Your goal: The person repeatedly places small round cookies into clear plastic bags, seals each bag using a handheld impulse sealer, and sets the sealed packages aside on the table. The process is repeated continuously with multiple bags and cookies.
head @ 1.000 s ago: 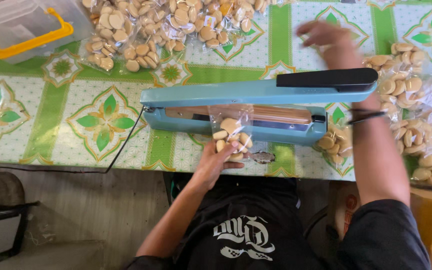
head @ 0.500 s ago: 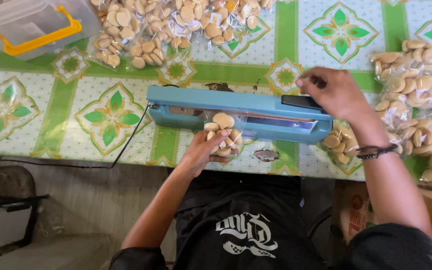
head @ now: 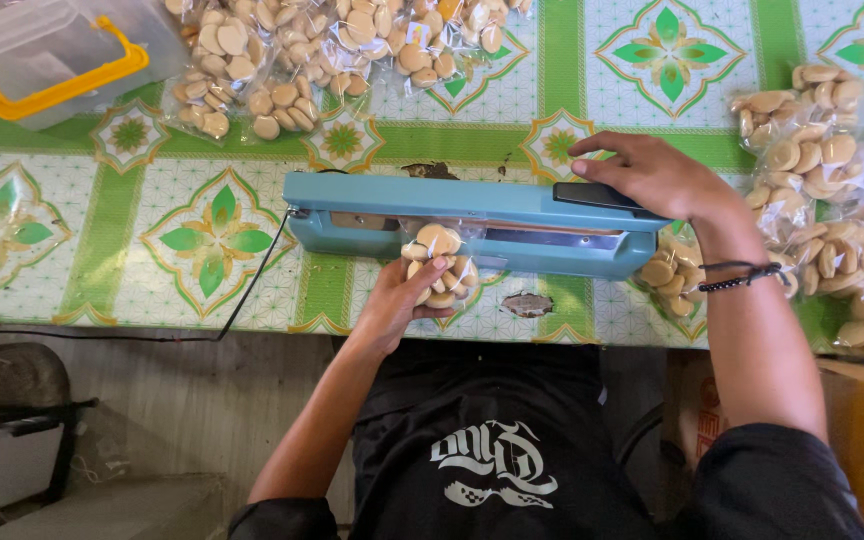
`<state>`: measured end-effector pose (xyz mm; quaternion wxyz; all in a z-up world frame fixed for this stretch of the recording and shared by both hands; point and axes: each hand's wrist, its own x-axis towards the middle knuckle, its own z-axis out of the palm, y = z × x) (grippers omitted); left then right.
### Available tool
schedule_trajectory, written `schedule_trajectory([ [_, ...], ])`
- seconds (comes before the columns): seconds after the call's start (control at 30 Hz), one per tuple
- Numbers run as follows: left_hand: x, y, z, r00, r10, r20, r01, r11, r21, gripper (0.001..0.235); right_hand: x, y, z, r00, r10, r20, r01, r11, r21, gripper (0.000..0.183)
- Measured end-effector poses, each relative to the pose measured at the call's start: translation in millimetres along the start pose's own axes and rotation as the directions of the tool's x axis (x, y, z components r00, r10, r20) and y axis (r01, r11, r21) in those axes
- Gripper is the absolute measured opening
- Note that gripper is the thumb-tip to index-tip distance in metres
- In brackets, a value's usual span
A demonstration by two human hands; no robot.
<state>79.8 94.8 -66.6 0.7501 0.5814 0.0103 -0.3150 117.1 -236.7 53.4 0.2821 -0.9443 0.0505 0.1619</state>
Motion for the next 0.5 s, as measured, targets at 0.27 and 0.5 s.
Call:
schedule_trajectory([
  [0.27, -2.2, -0.8, 0.3, 1.000, 0.026, -0.004, -0.026, 1.000, 0.013, 0.042, -3.8, 4.4, 5.7, 0.999, -0.017, -0.041, 0.019, 0.999, 0.048, 0.053],
  [0.5, -0.2, -2.2, 0.7, 0.999, 0.032, -0.005, -0.032, 0.999, -0.005, 0.044, -7.2, 2.0, 5.6, 0.995, -0.043, -0.094, 0.061, 0.978, 0.198, 0.049],
])
